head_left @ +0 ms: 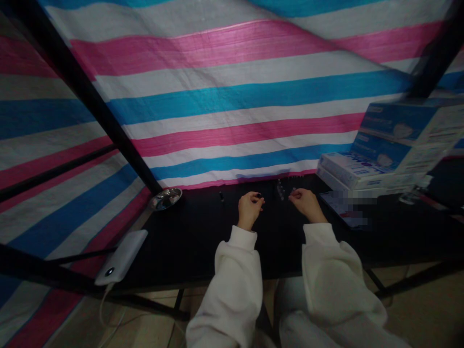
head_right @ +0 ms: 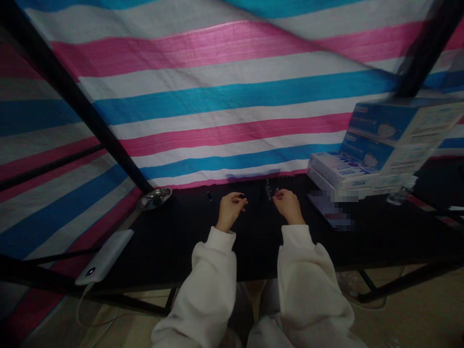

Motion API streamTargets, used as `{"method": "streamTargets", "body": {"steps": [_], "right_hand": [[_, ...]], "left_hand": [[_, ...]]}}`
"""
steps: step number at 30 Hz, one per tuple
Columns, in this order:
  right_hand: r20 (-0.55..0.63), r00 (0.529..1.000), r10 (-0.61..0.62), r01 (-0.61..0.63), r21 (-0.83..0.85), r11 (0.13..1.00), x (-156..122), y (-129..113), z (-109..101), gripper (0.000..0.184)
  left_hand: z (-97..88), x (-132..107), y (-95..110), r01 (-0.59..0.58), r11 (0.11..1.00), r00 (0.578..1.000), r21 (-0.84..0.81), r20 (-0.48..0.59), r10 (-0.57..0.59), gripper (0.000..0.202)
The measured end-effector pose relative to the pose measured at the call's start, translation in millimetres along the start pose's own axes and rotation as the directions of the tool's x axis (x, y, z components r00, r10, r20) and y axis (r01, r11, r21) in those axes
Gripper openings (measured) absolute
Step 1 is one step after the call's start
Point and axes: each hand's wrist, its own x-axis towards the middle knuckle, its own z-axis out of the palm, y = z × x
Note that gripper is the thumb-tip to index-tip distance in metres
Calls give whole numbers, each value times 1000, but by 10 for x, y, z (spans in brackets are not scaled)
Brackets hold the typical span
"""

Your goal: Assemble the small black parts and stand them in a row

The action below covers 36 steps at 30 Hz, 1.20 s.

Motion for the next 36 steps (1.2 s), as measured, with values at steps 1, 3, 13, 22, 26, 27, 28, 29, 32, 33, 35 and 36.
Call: {"method": "streamTargets", "body": {"steps": [1,3,13,22,26,27,28,29,32,33,35,36], "right_hand": [[10,999,36,-36,-26,999,13,33,42,15],[32,995,94,-91,-70,993,39,69,134,15],[56,985,164,-150,-194,969,122,80,460,24],[52,984,170,-152,-256,955,101,123,597,26],[64,982,176,-154,-262,953,92,105,584,26],[65,981,180,-157,-265,951,89,96,577,26],[68,981,184,-160,-269,950,85,88,569,26],[71,980,187,-161,-273,948,81,81,562,26],[88,978,187,-155,-284,946,70,70,541,28],[97,977,192,-157,-289,944,67,70,532,29],[118,972,201,-159,-294,943,60,72,508,32],[127,971,203,-159,-294,942,56,72,492,33]], "left_hand": [[78,44,-53,5,996,1000,89,23,-7,24],[210,117,-128,18,973,997,229,66,-34,25],[515,220,-134,73,801,982,595,99,-163,27],[653,285,-390,15,734,984,679,120,-131,29],[678,267,-434,-7,719,984,695,133,-119,28],[683,261,-434,-8,719,984,695,134,-119,28],[686,256,-430,-7,719,984,695,134,-121,28],[687,251,-424,-7,718,984,696,134,-120,28],[664,241,-401,-11,706,984,708,134,-119,28],[640,240,-393,-8,699,983,715,133,-124,29],[556,243,-381,0,685,981,728,133,-141,33],[494,247,-378,-1,684,979,730,140,-148,34]]}}
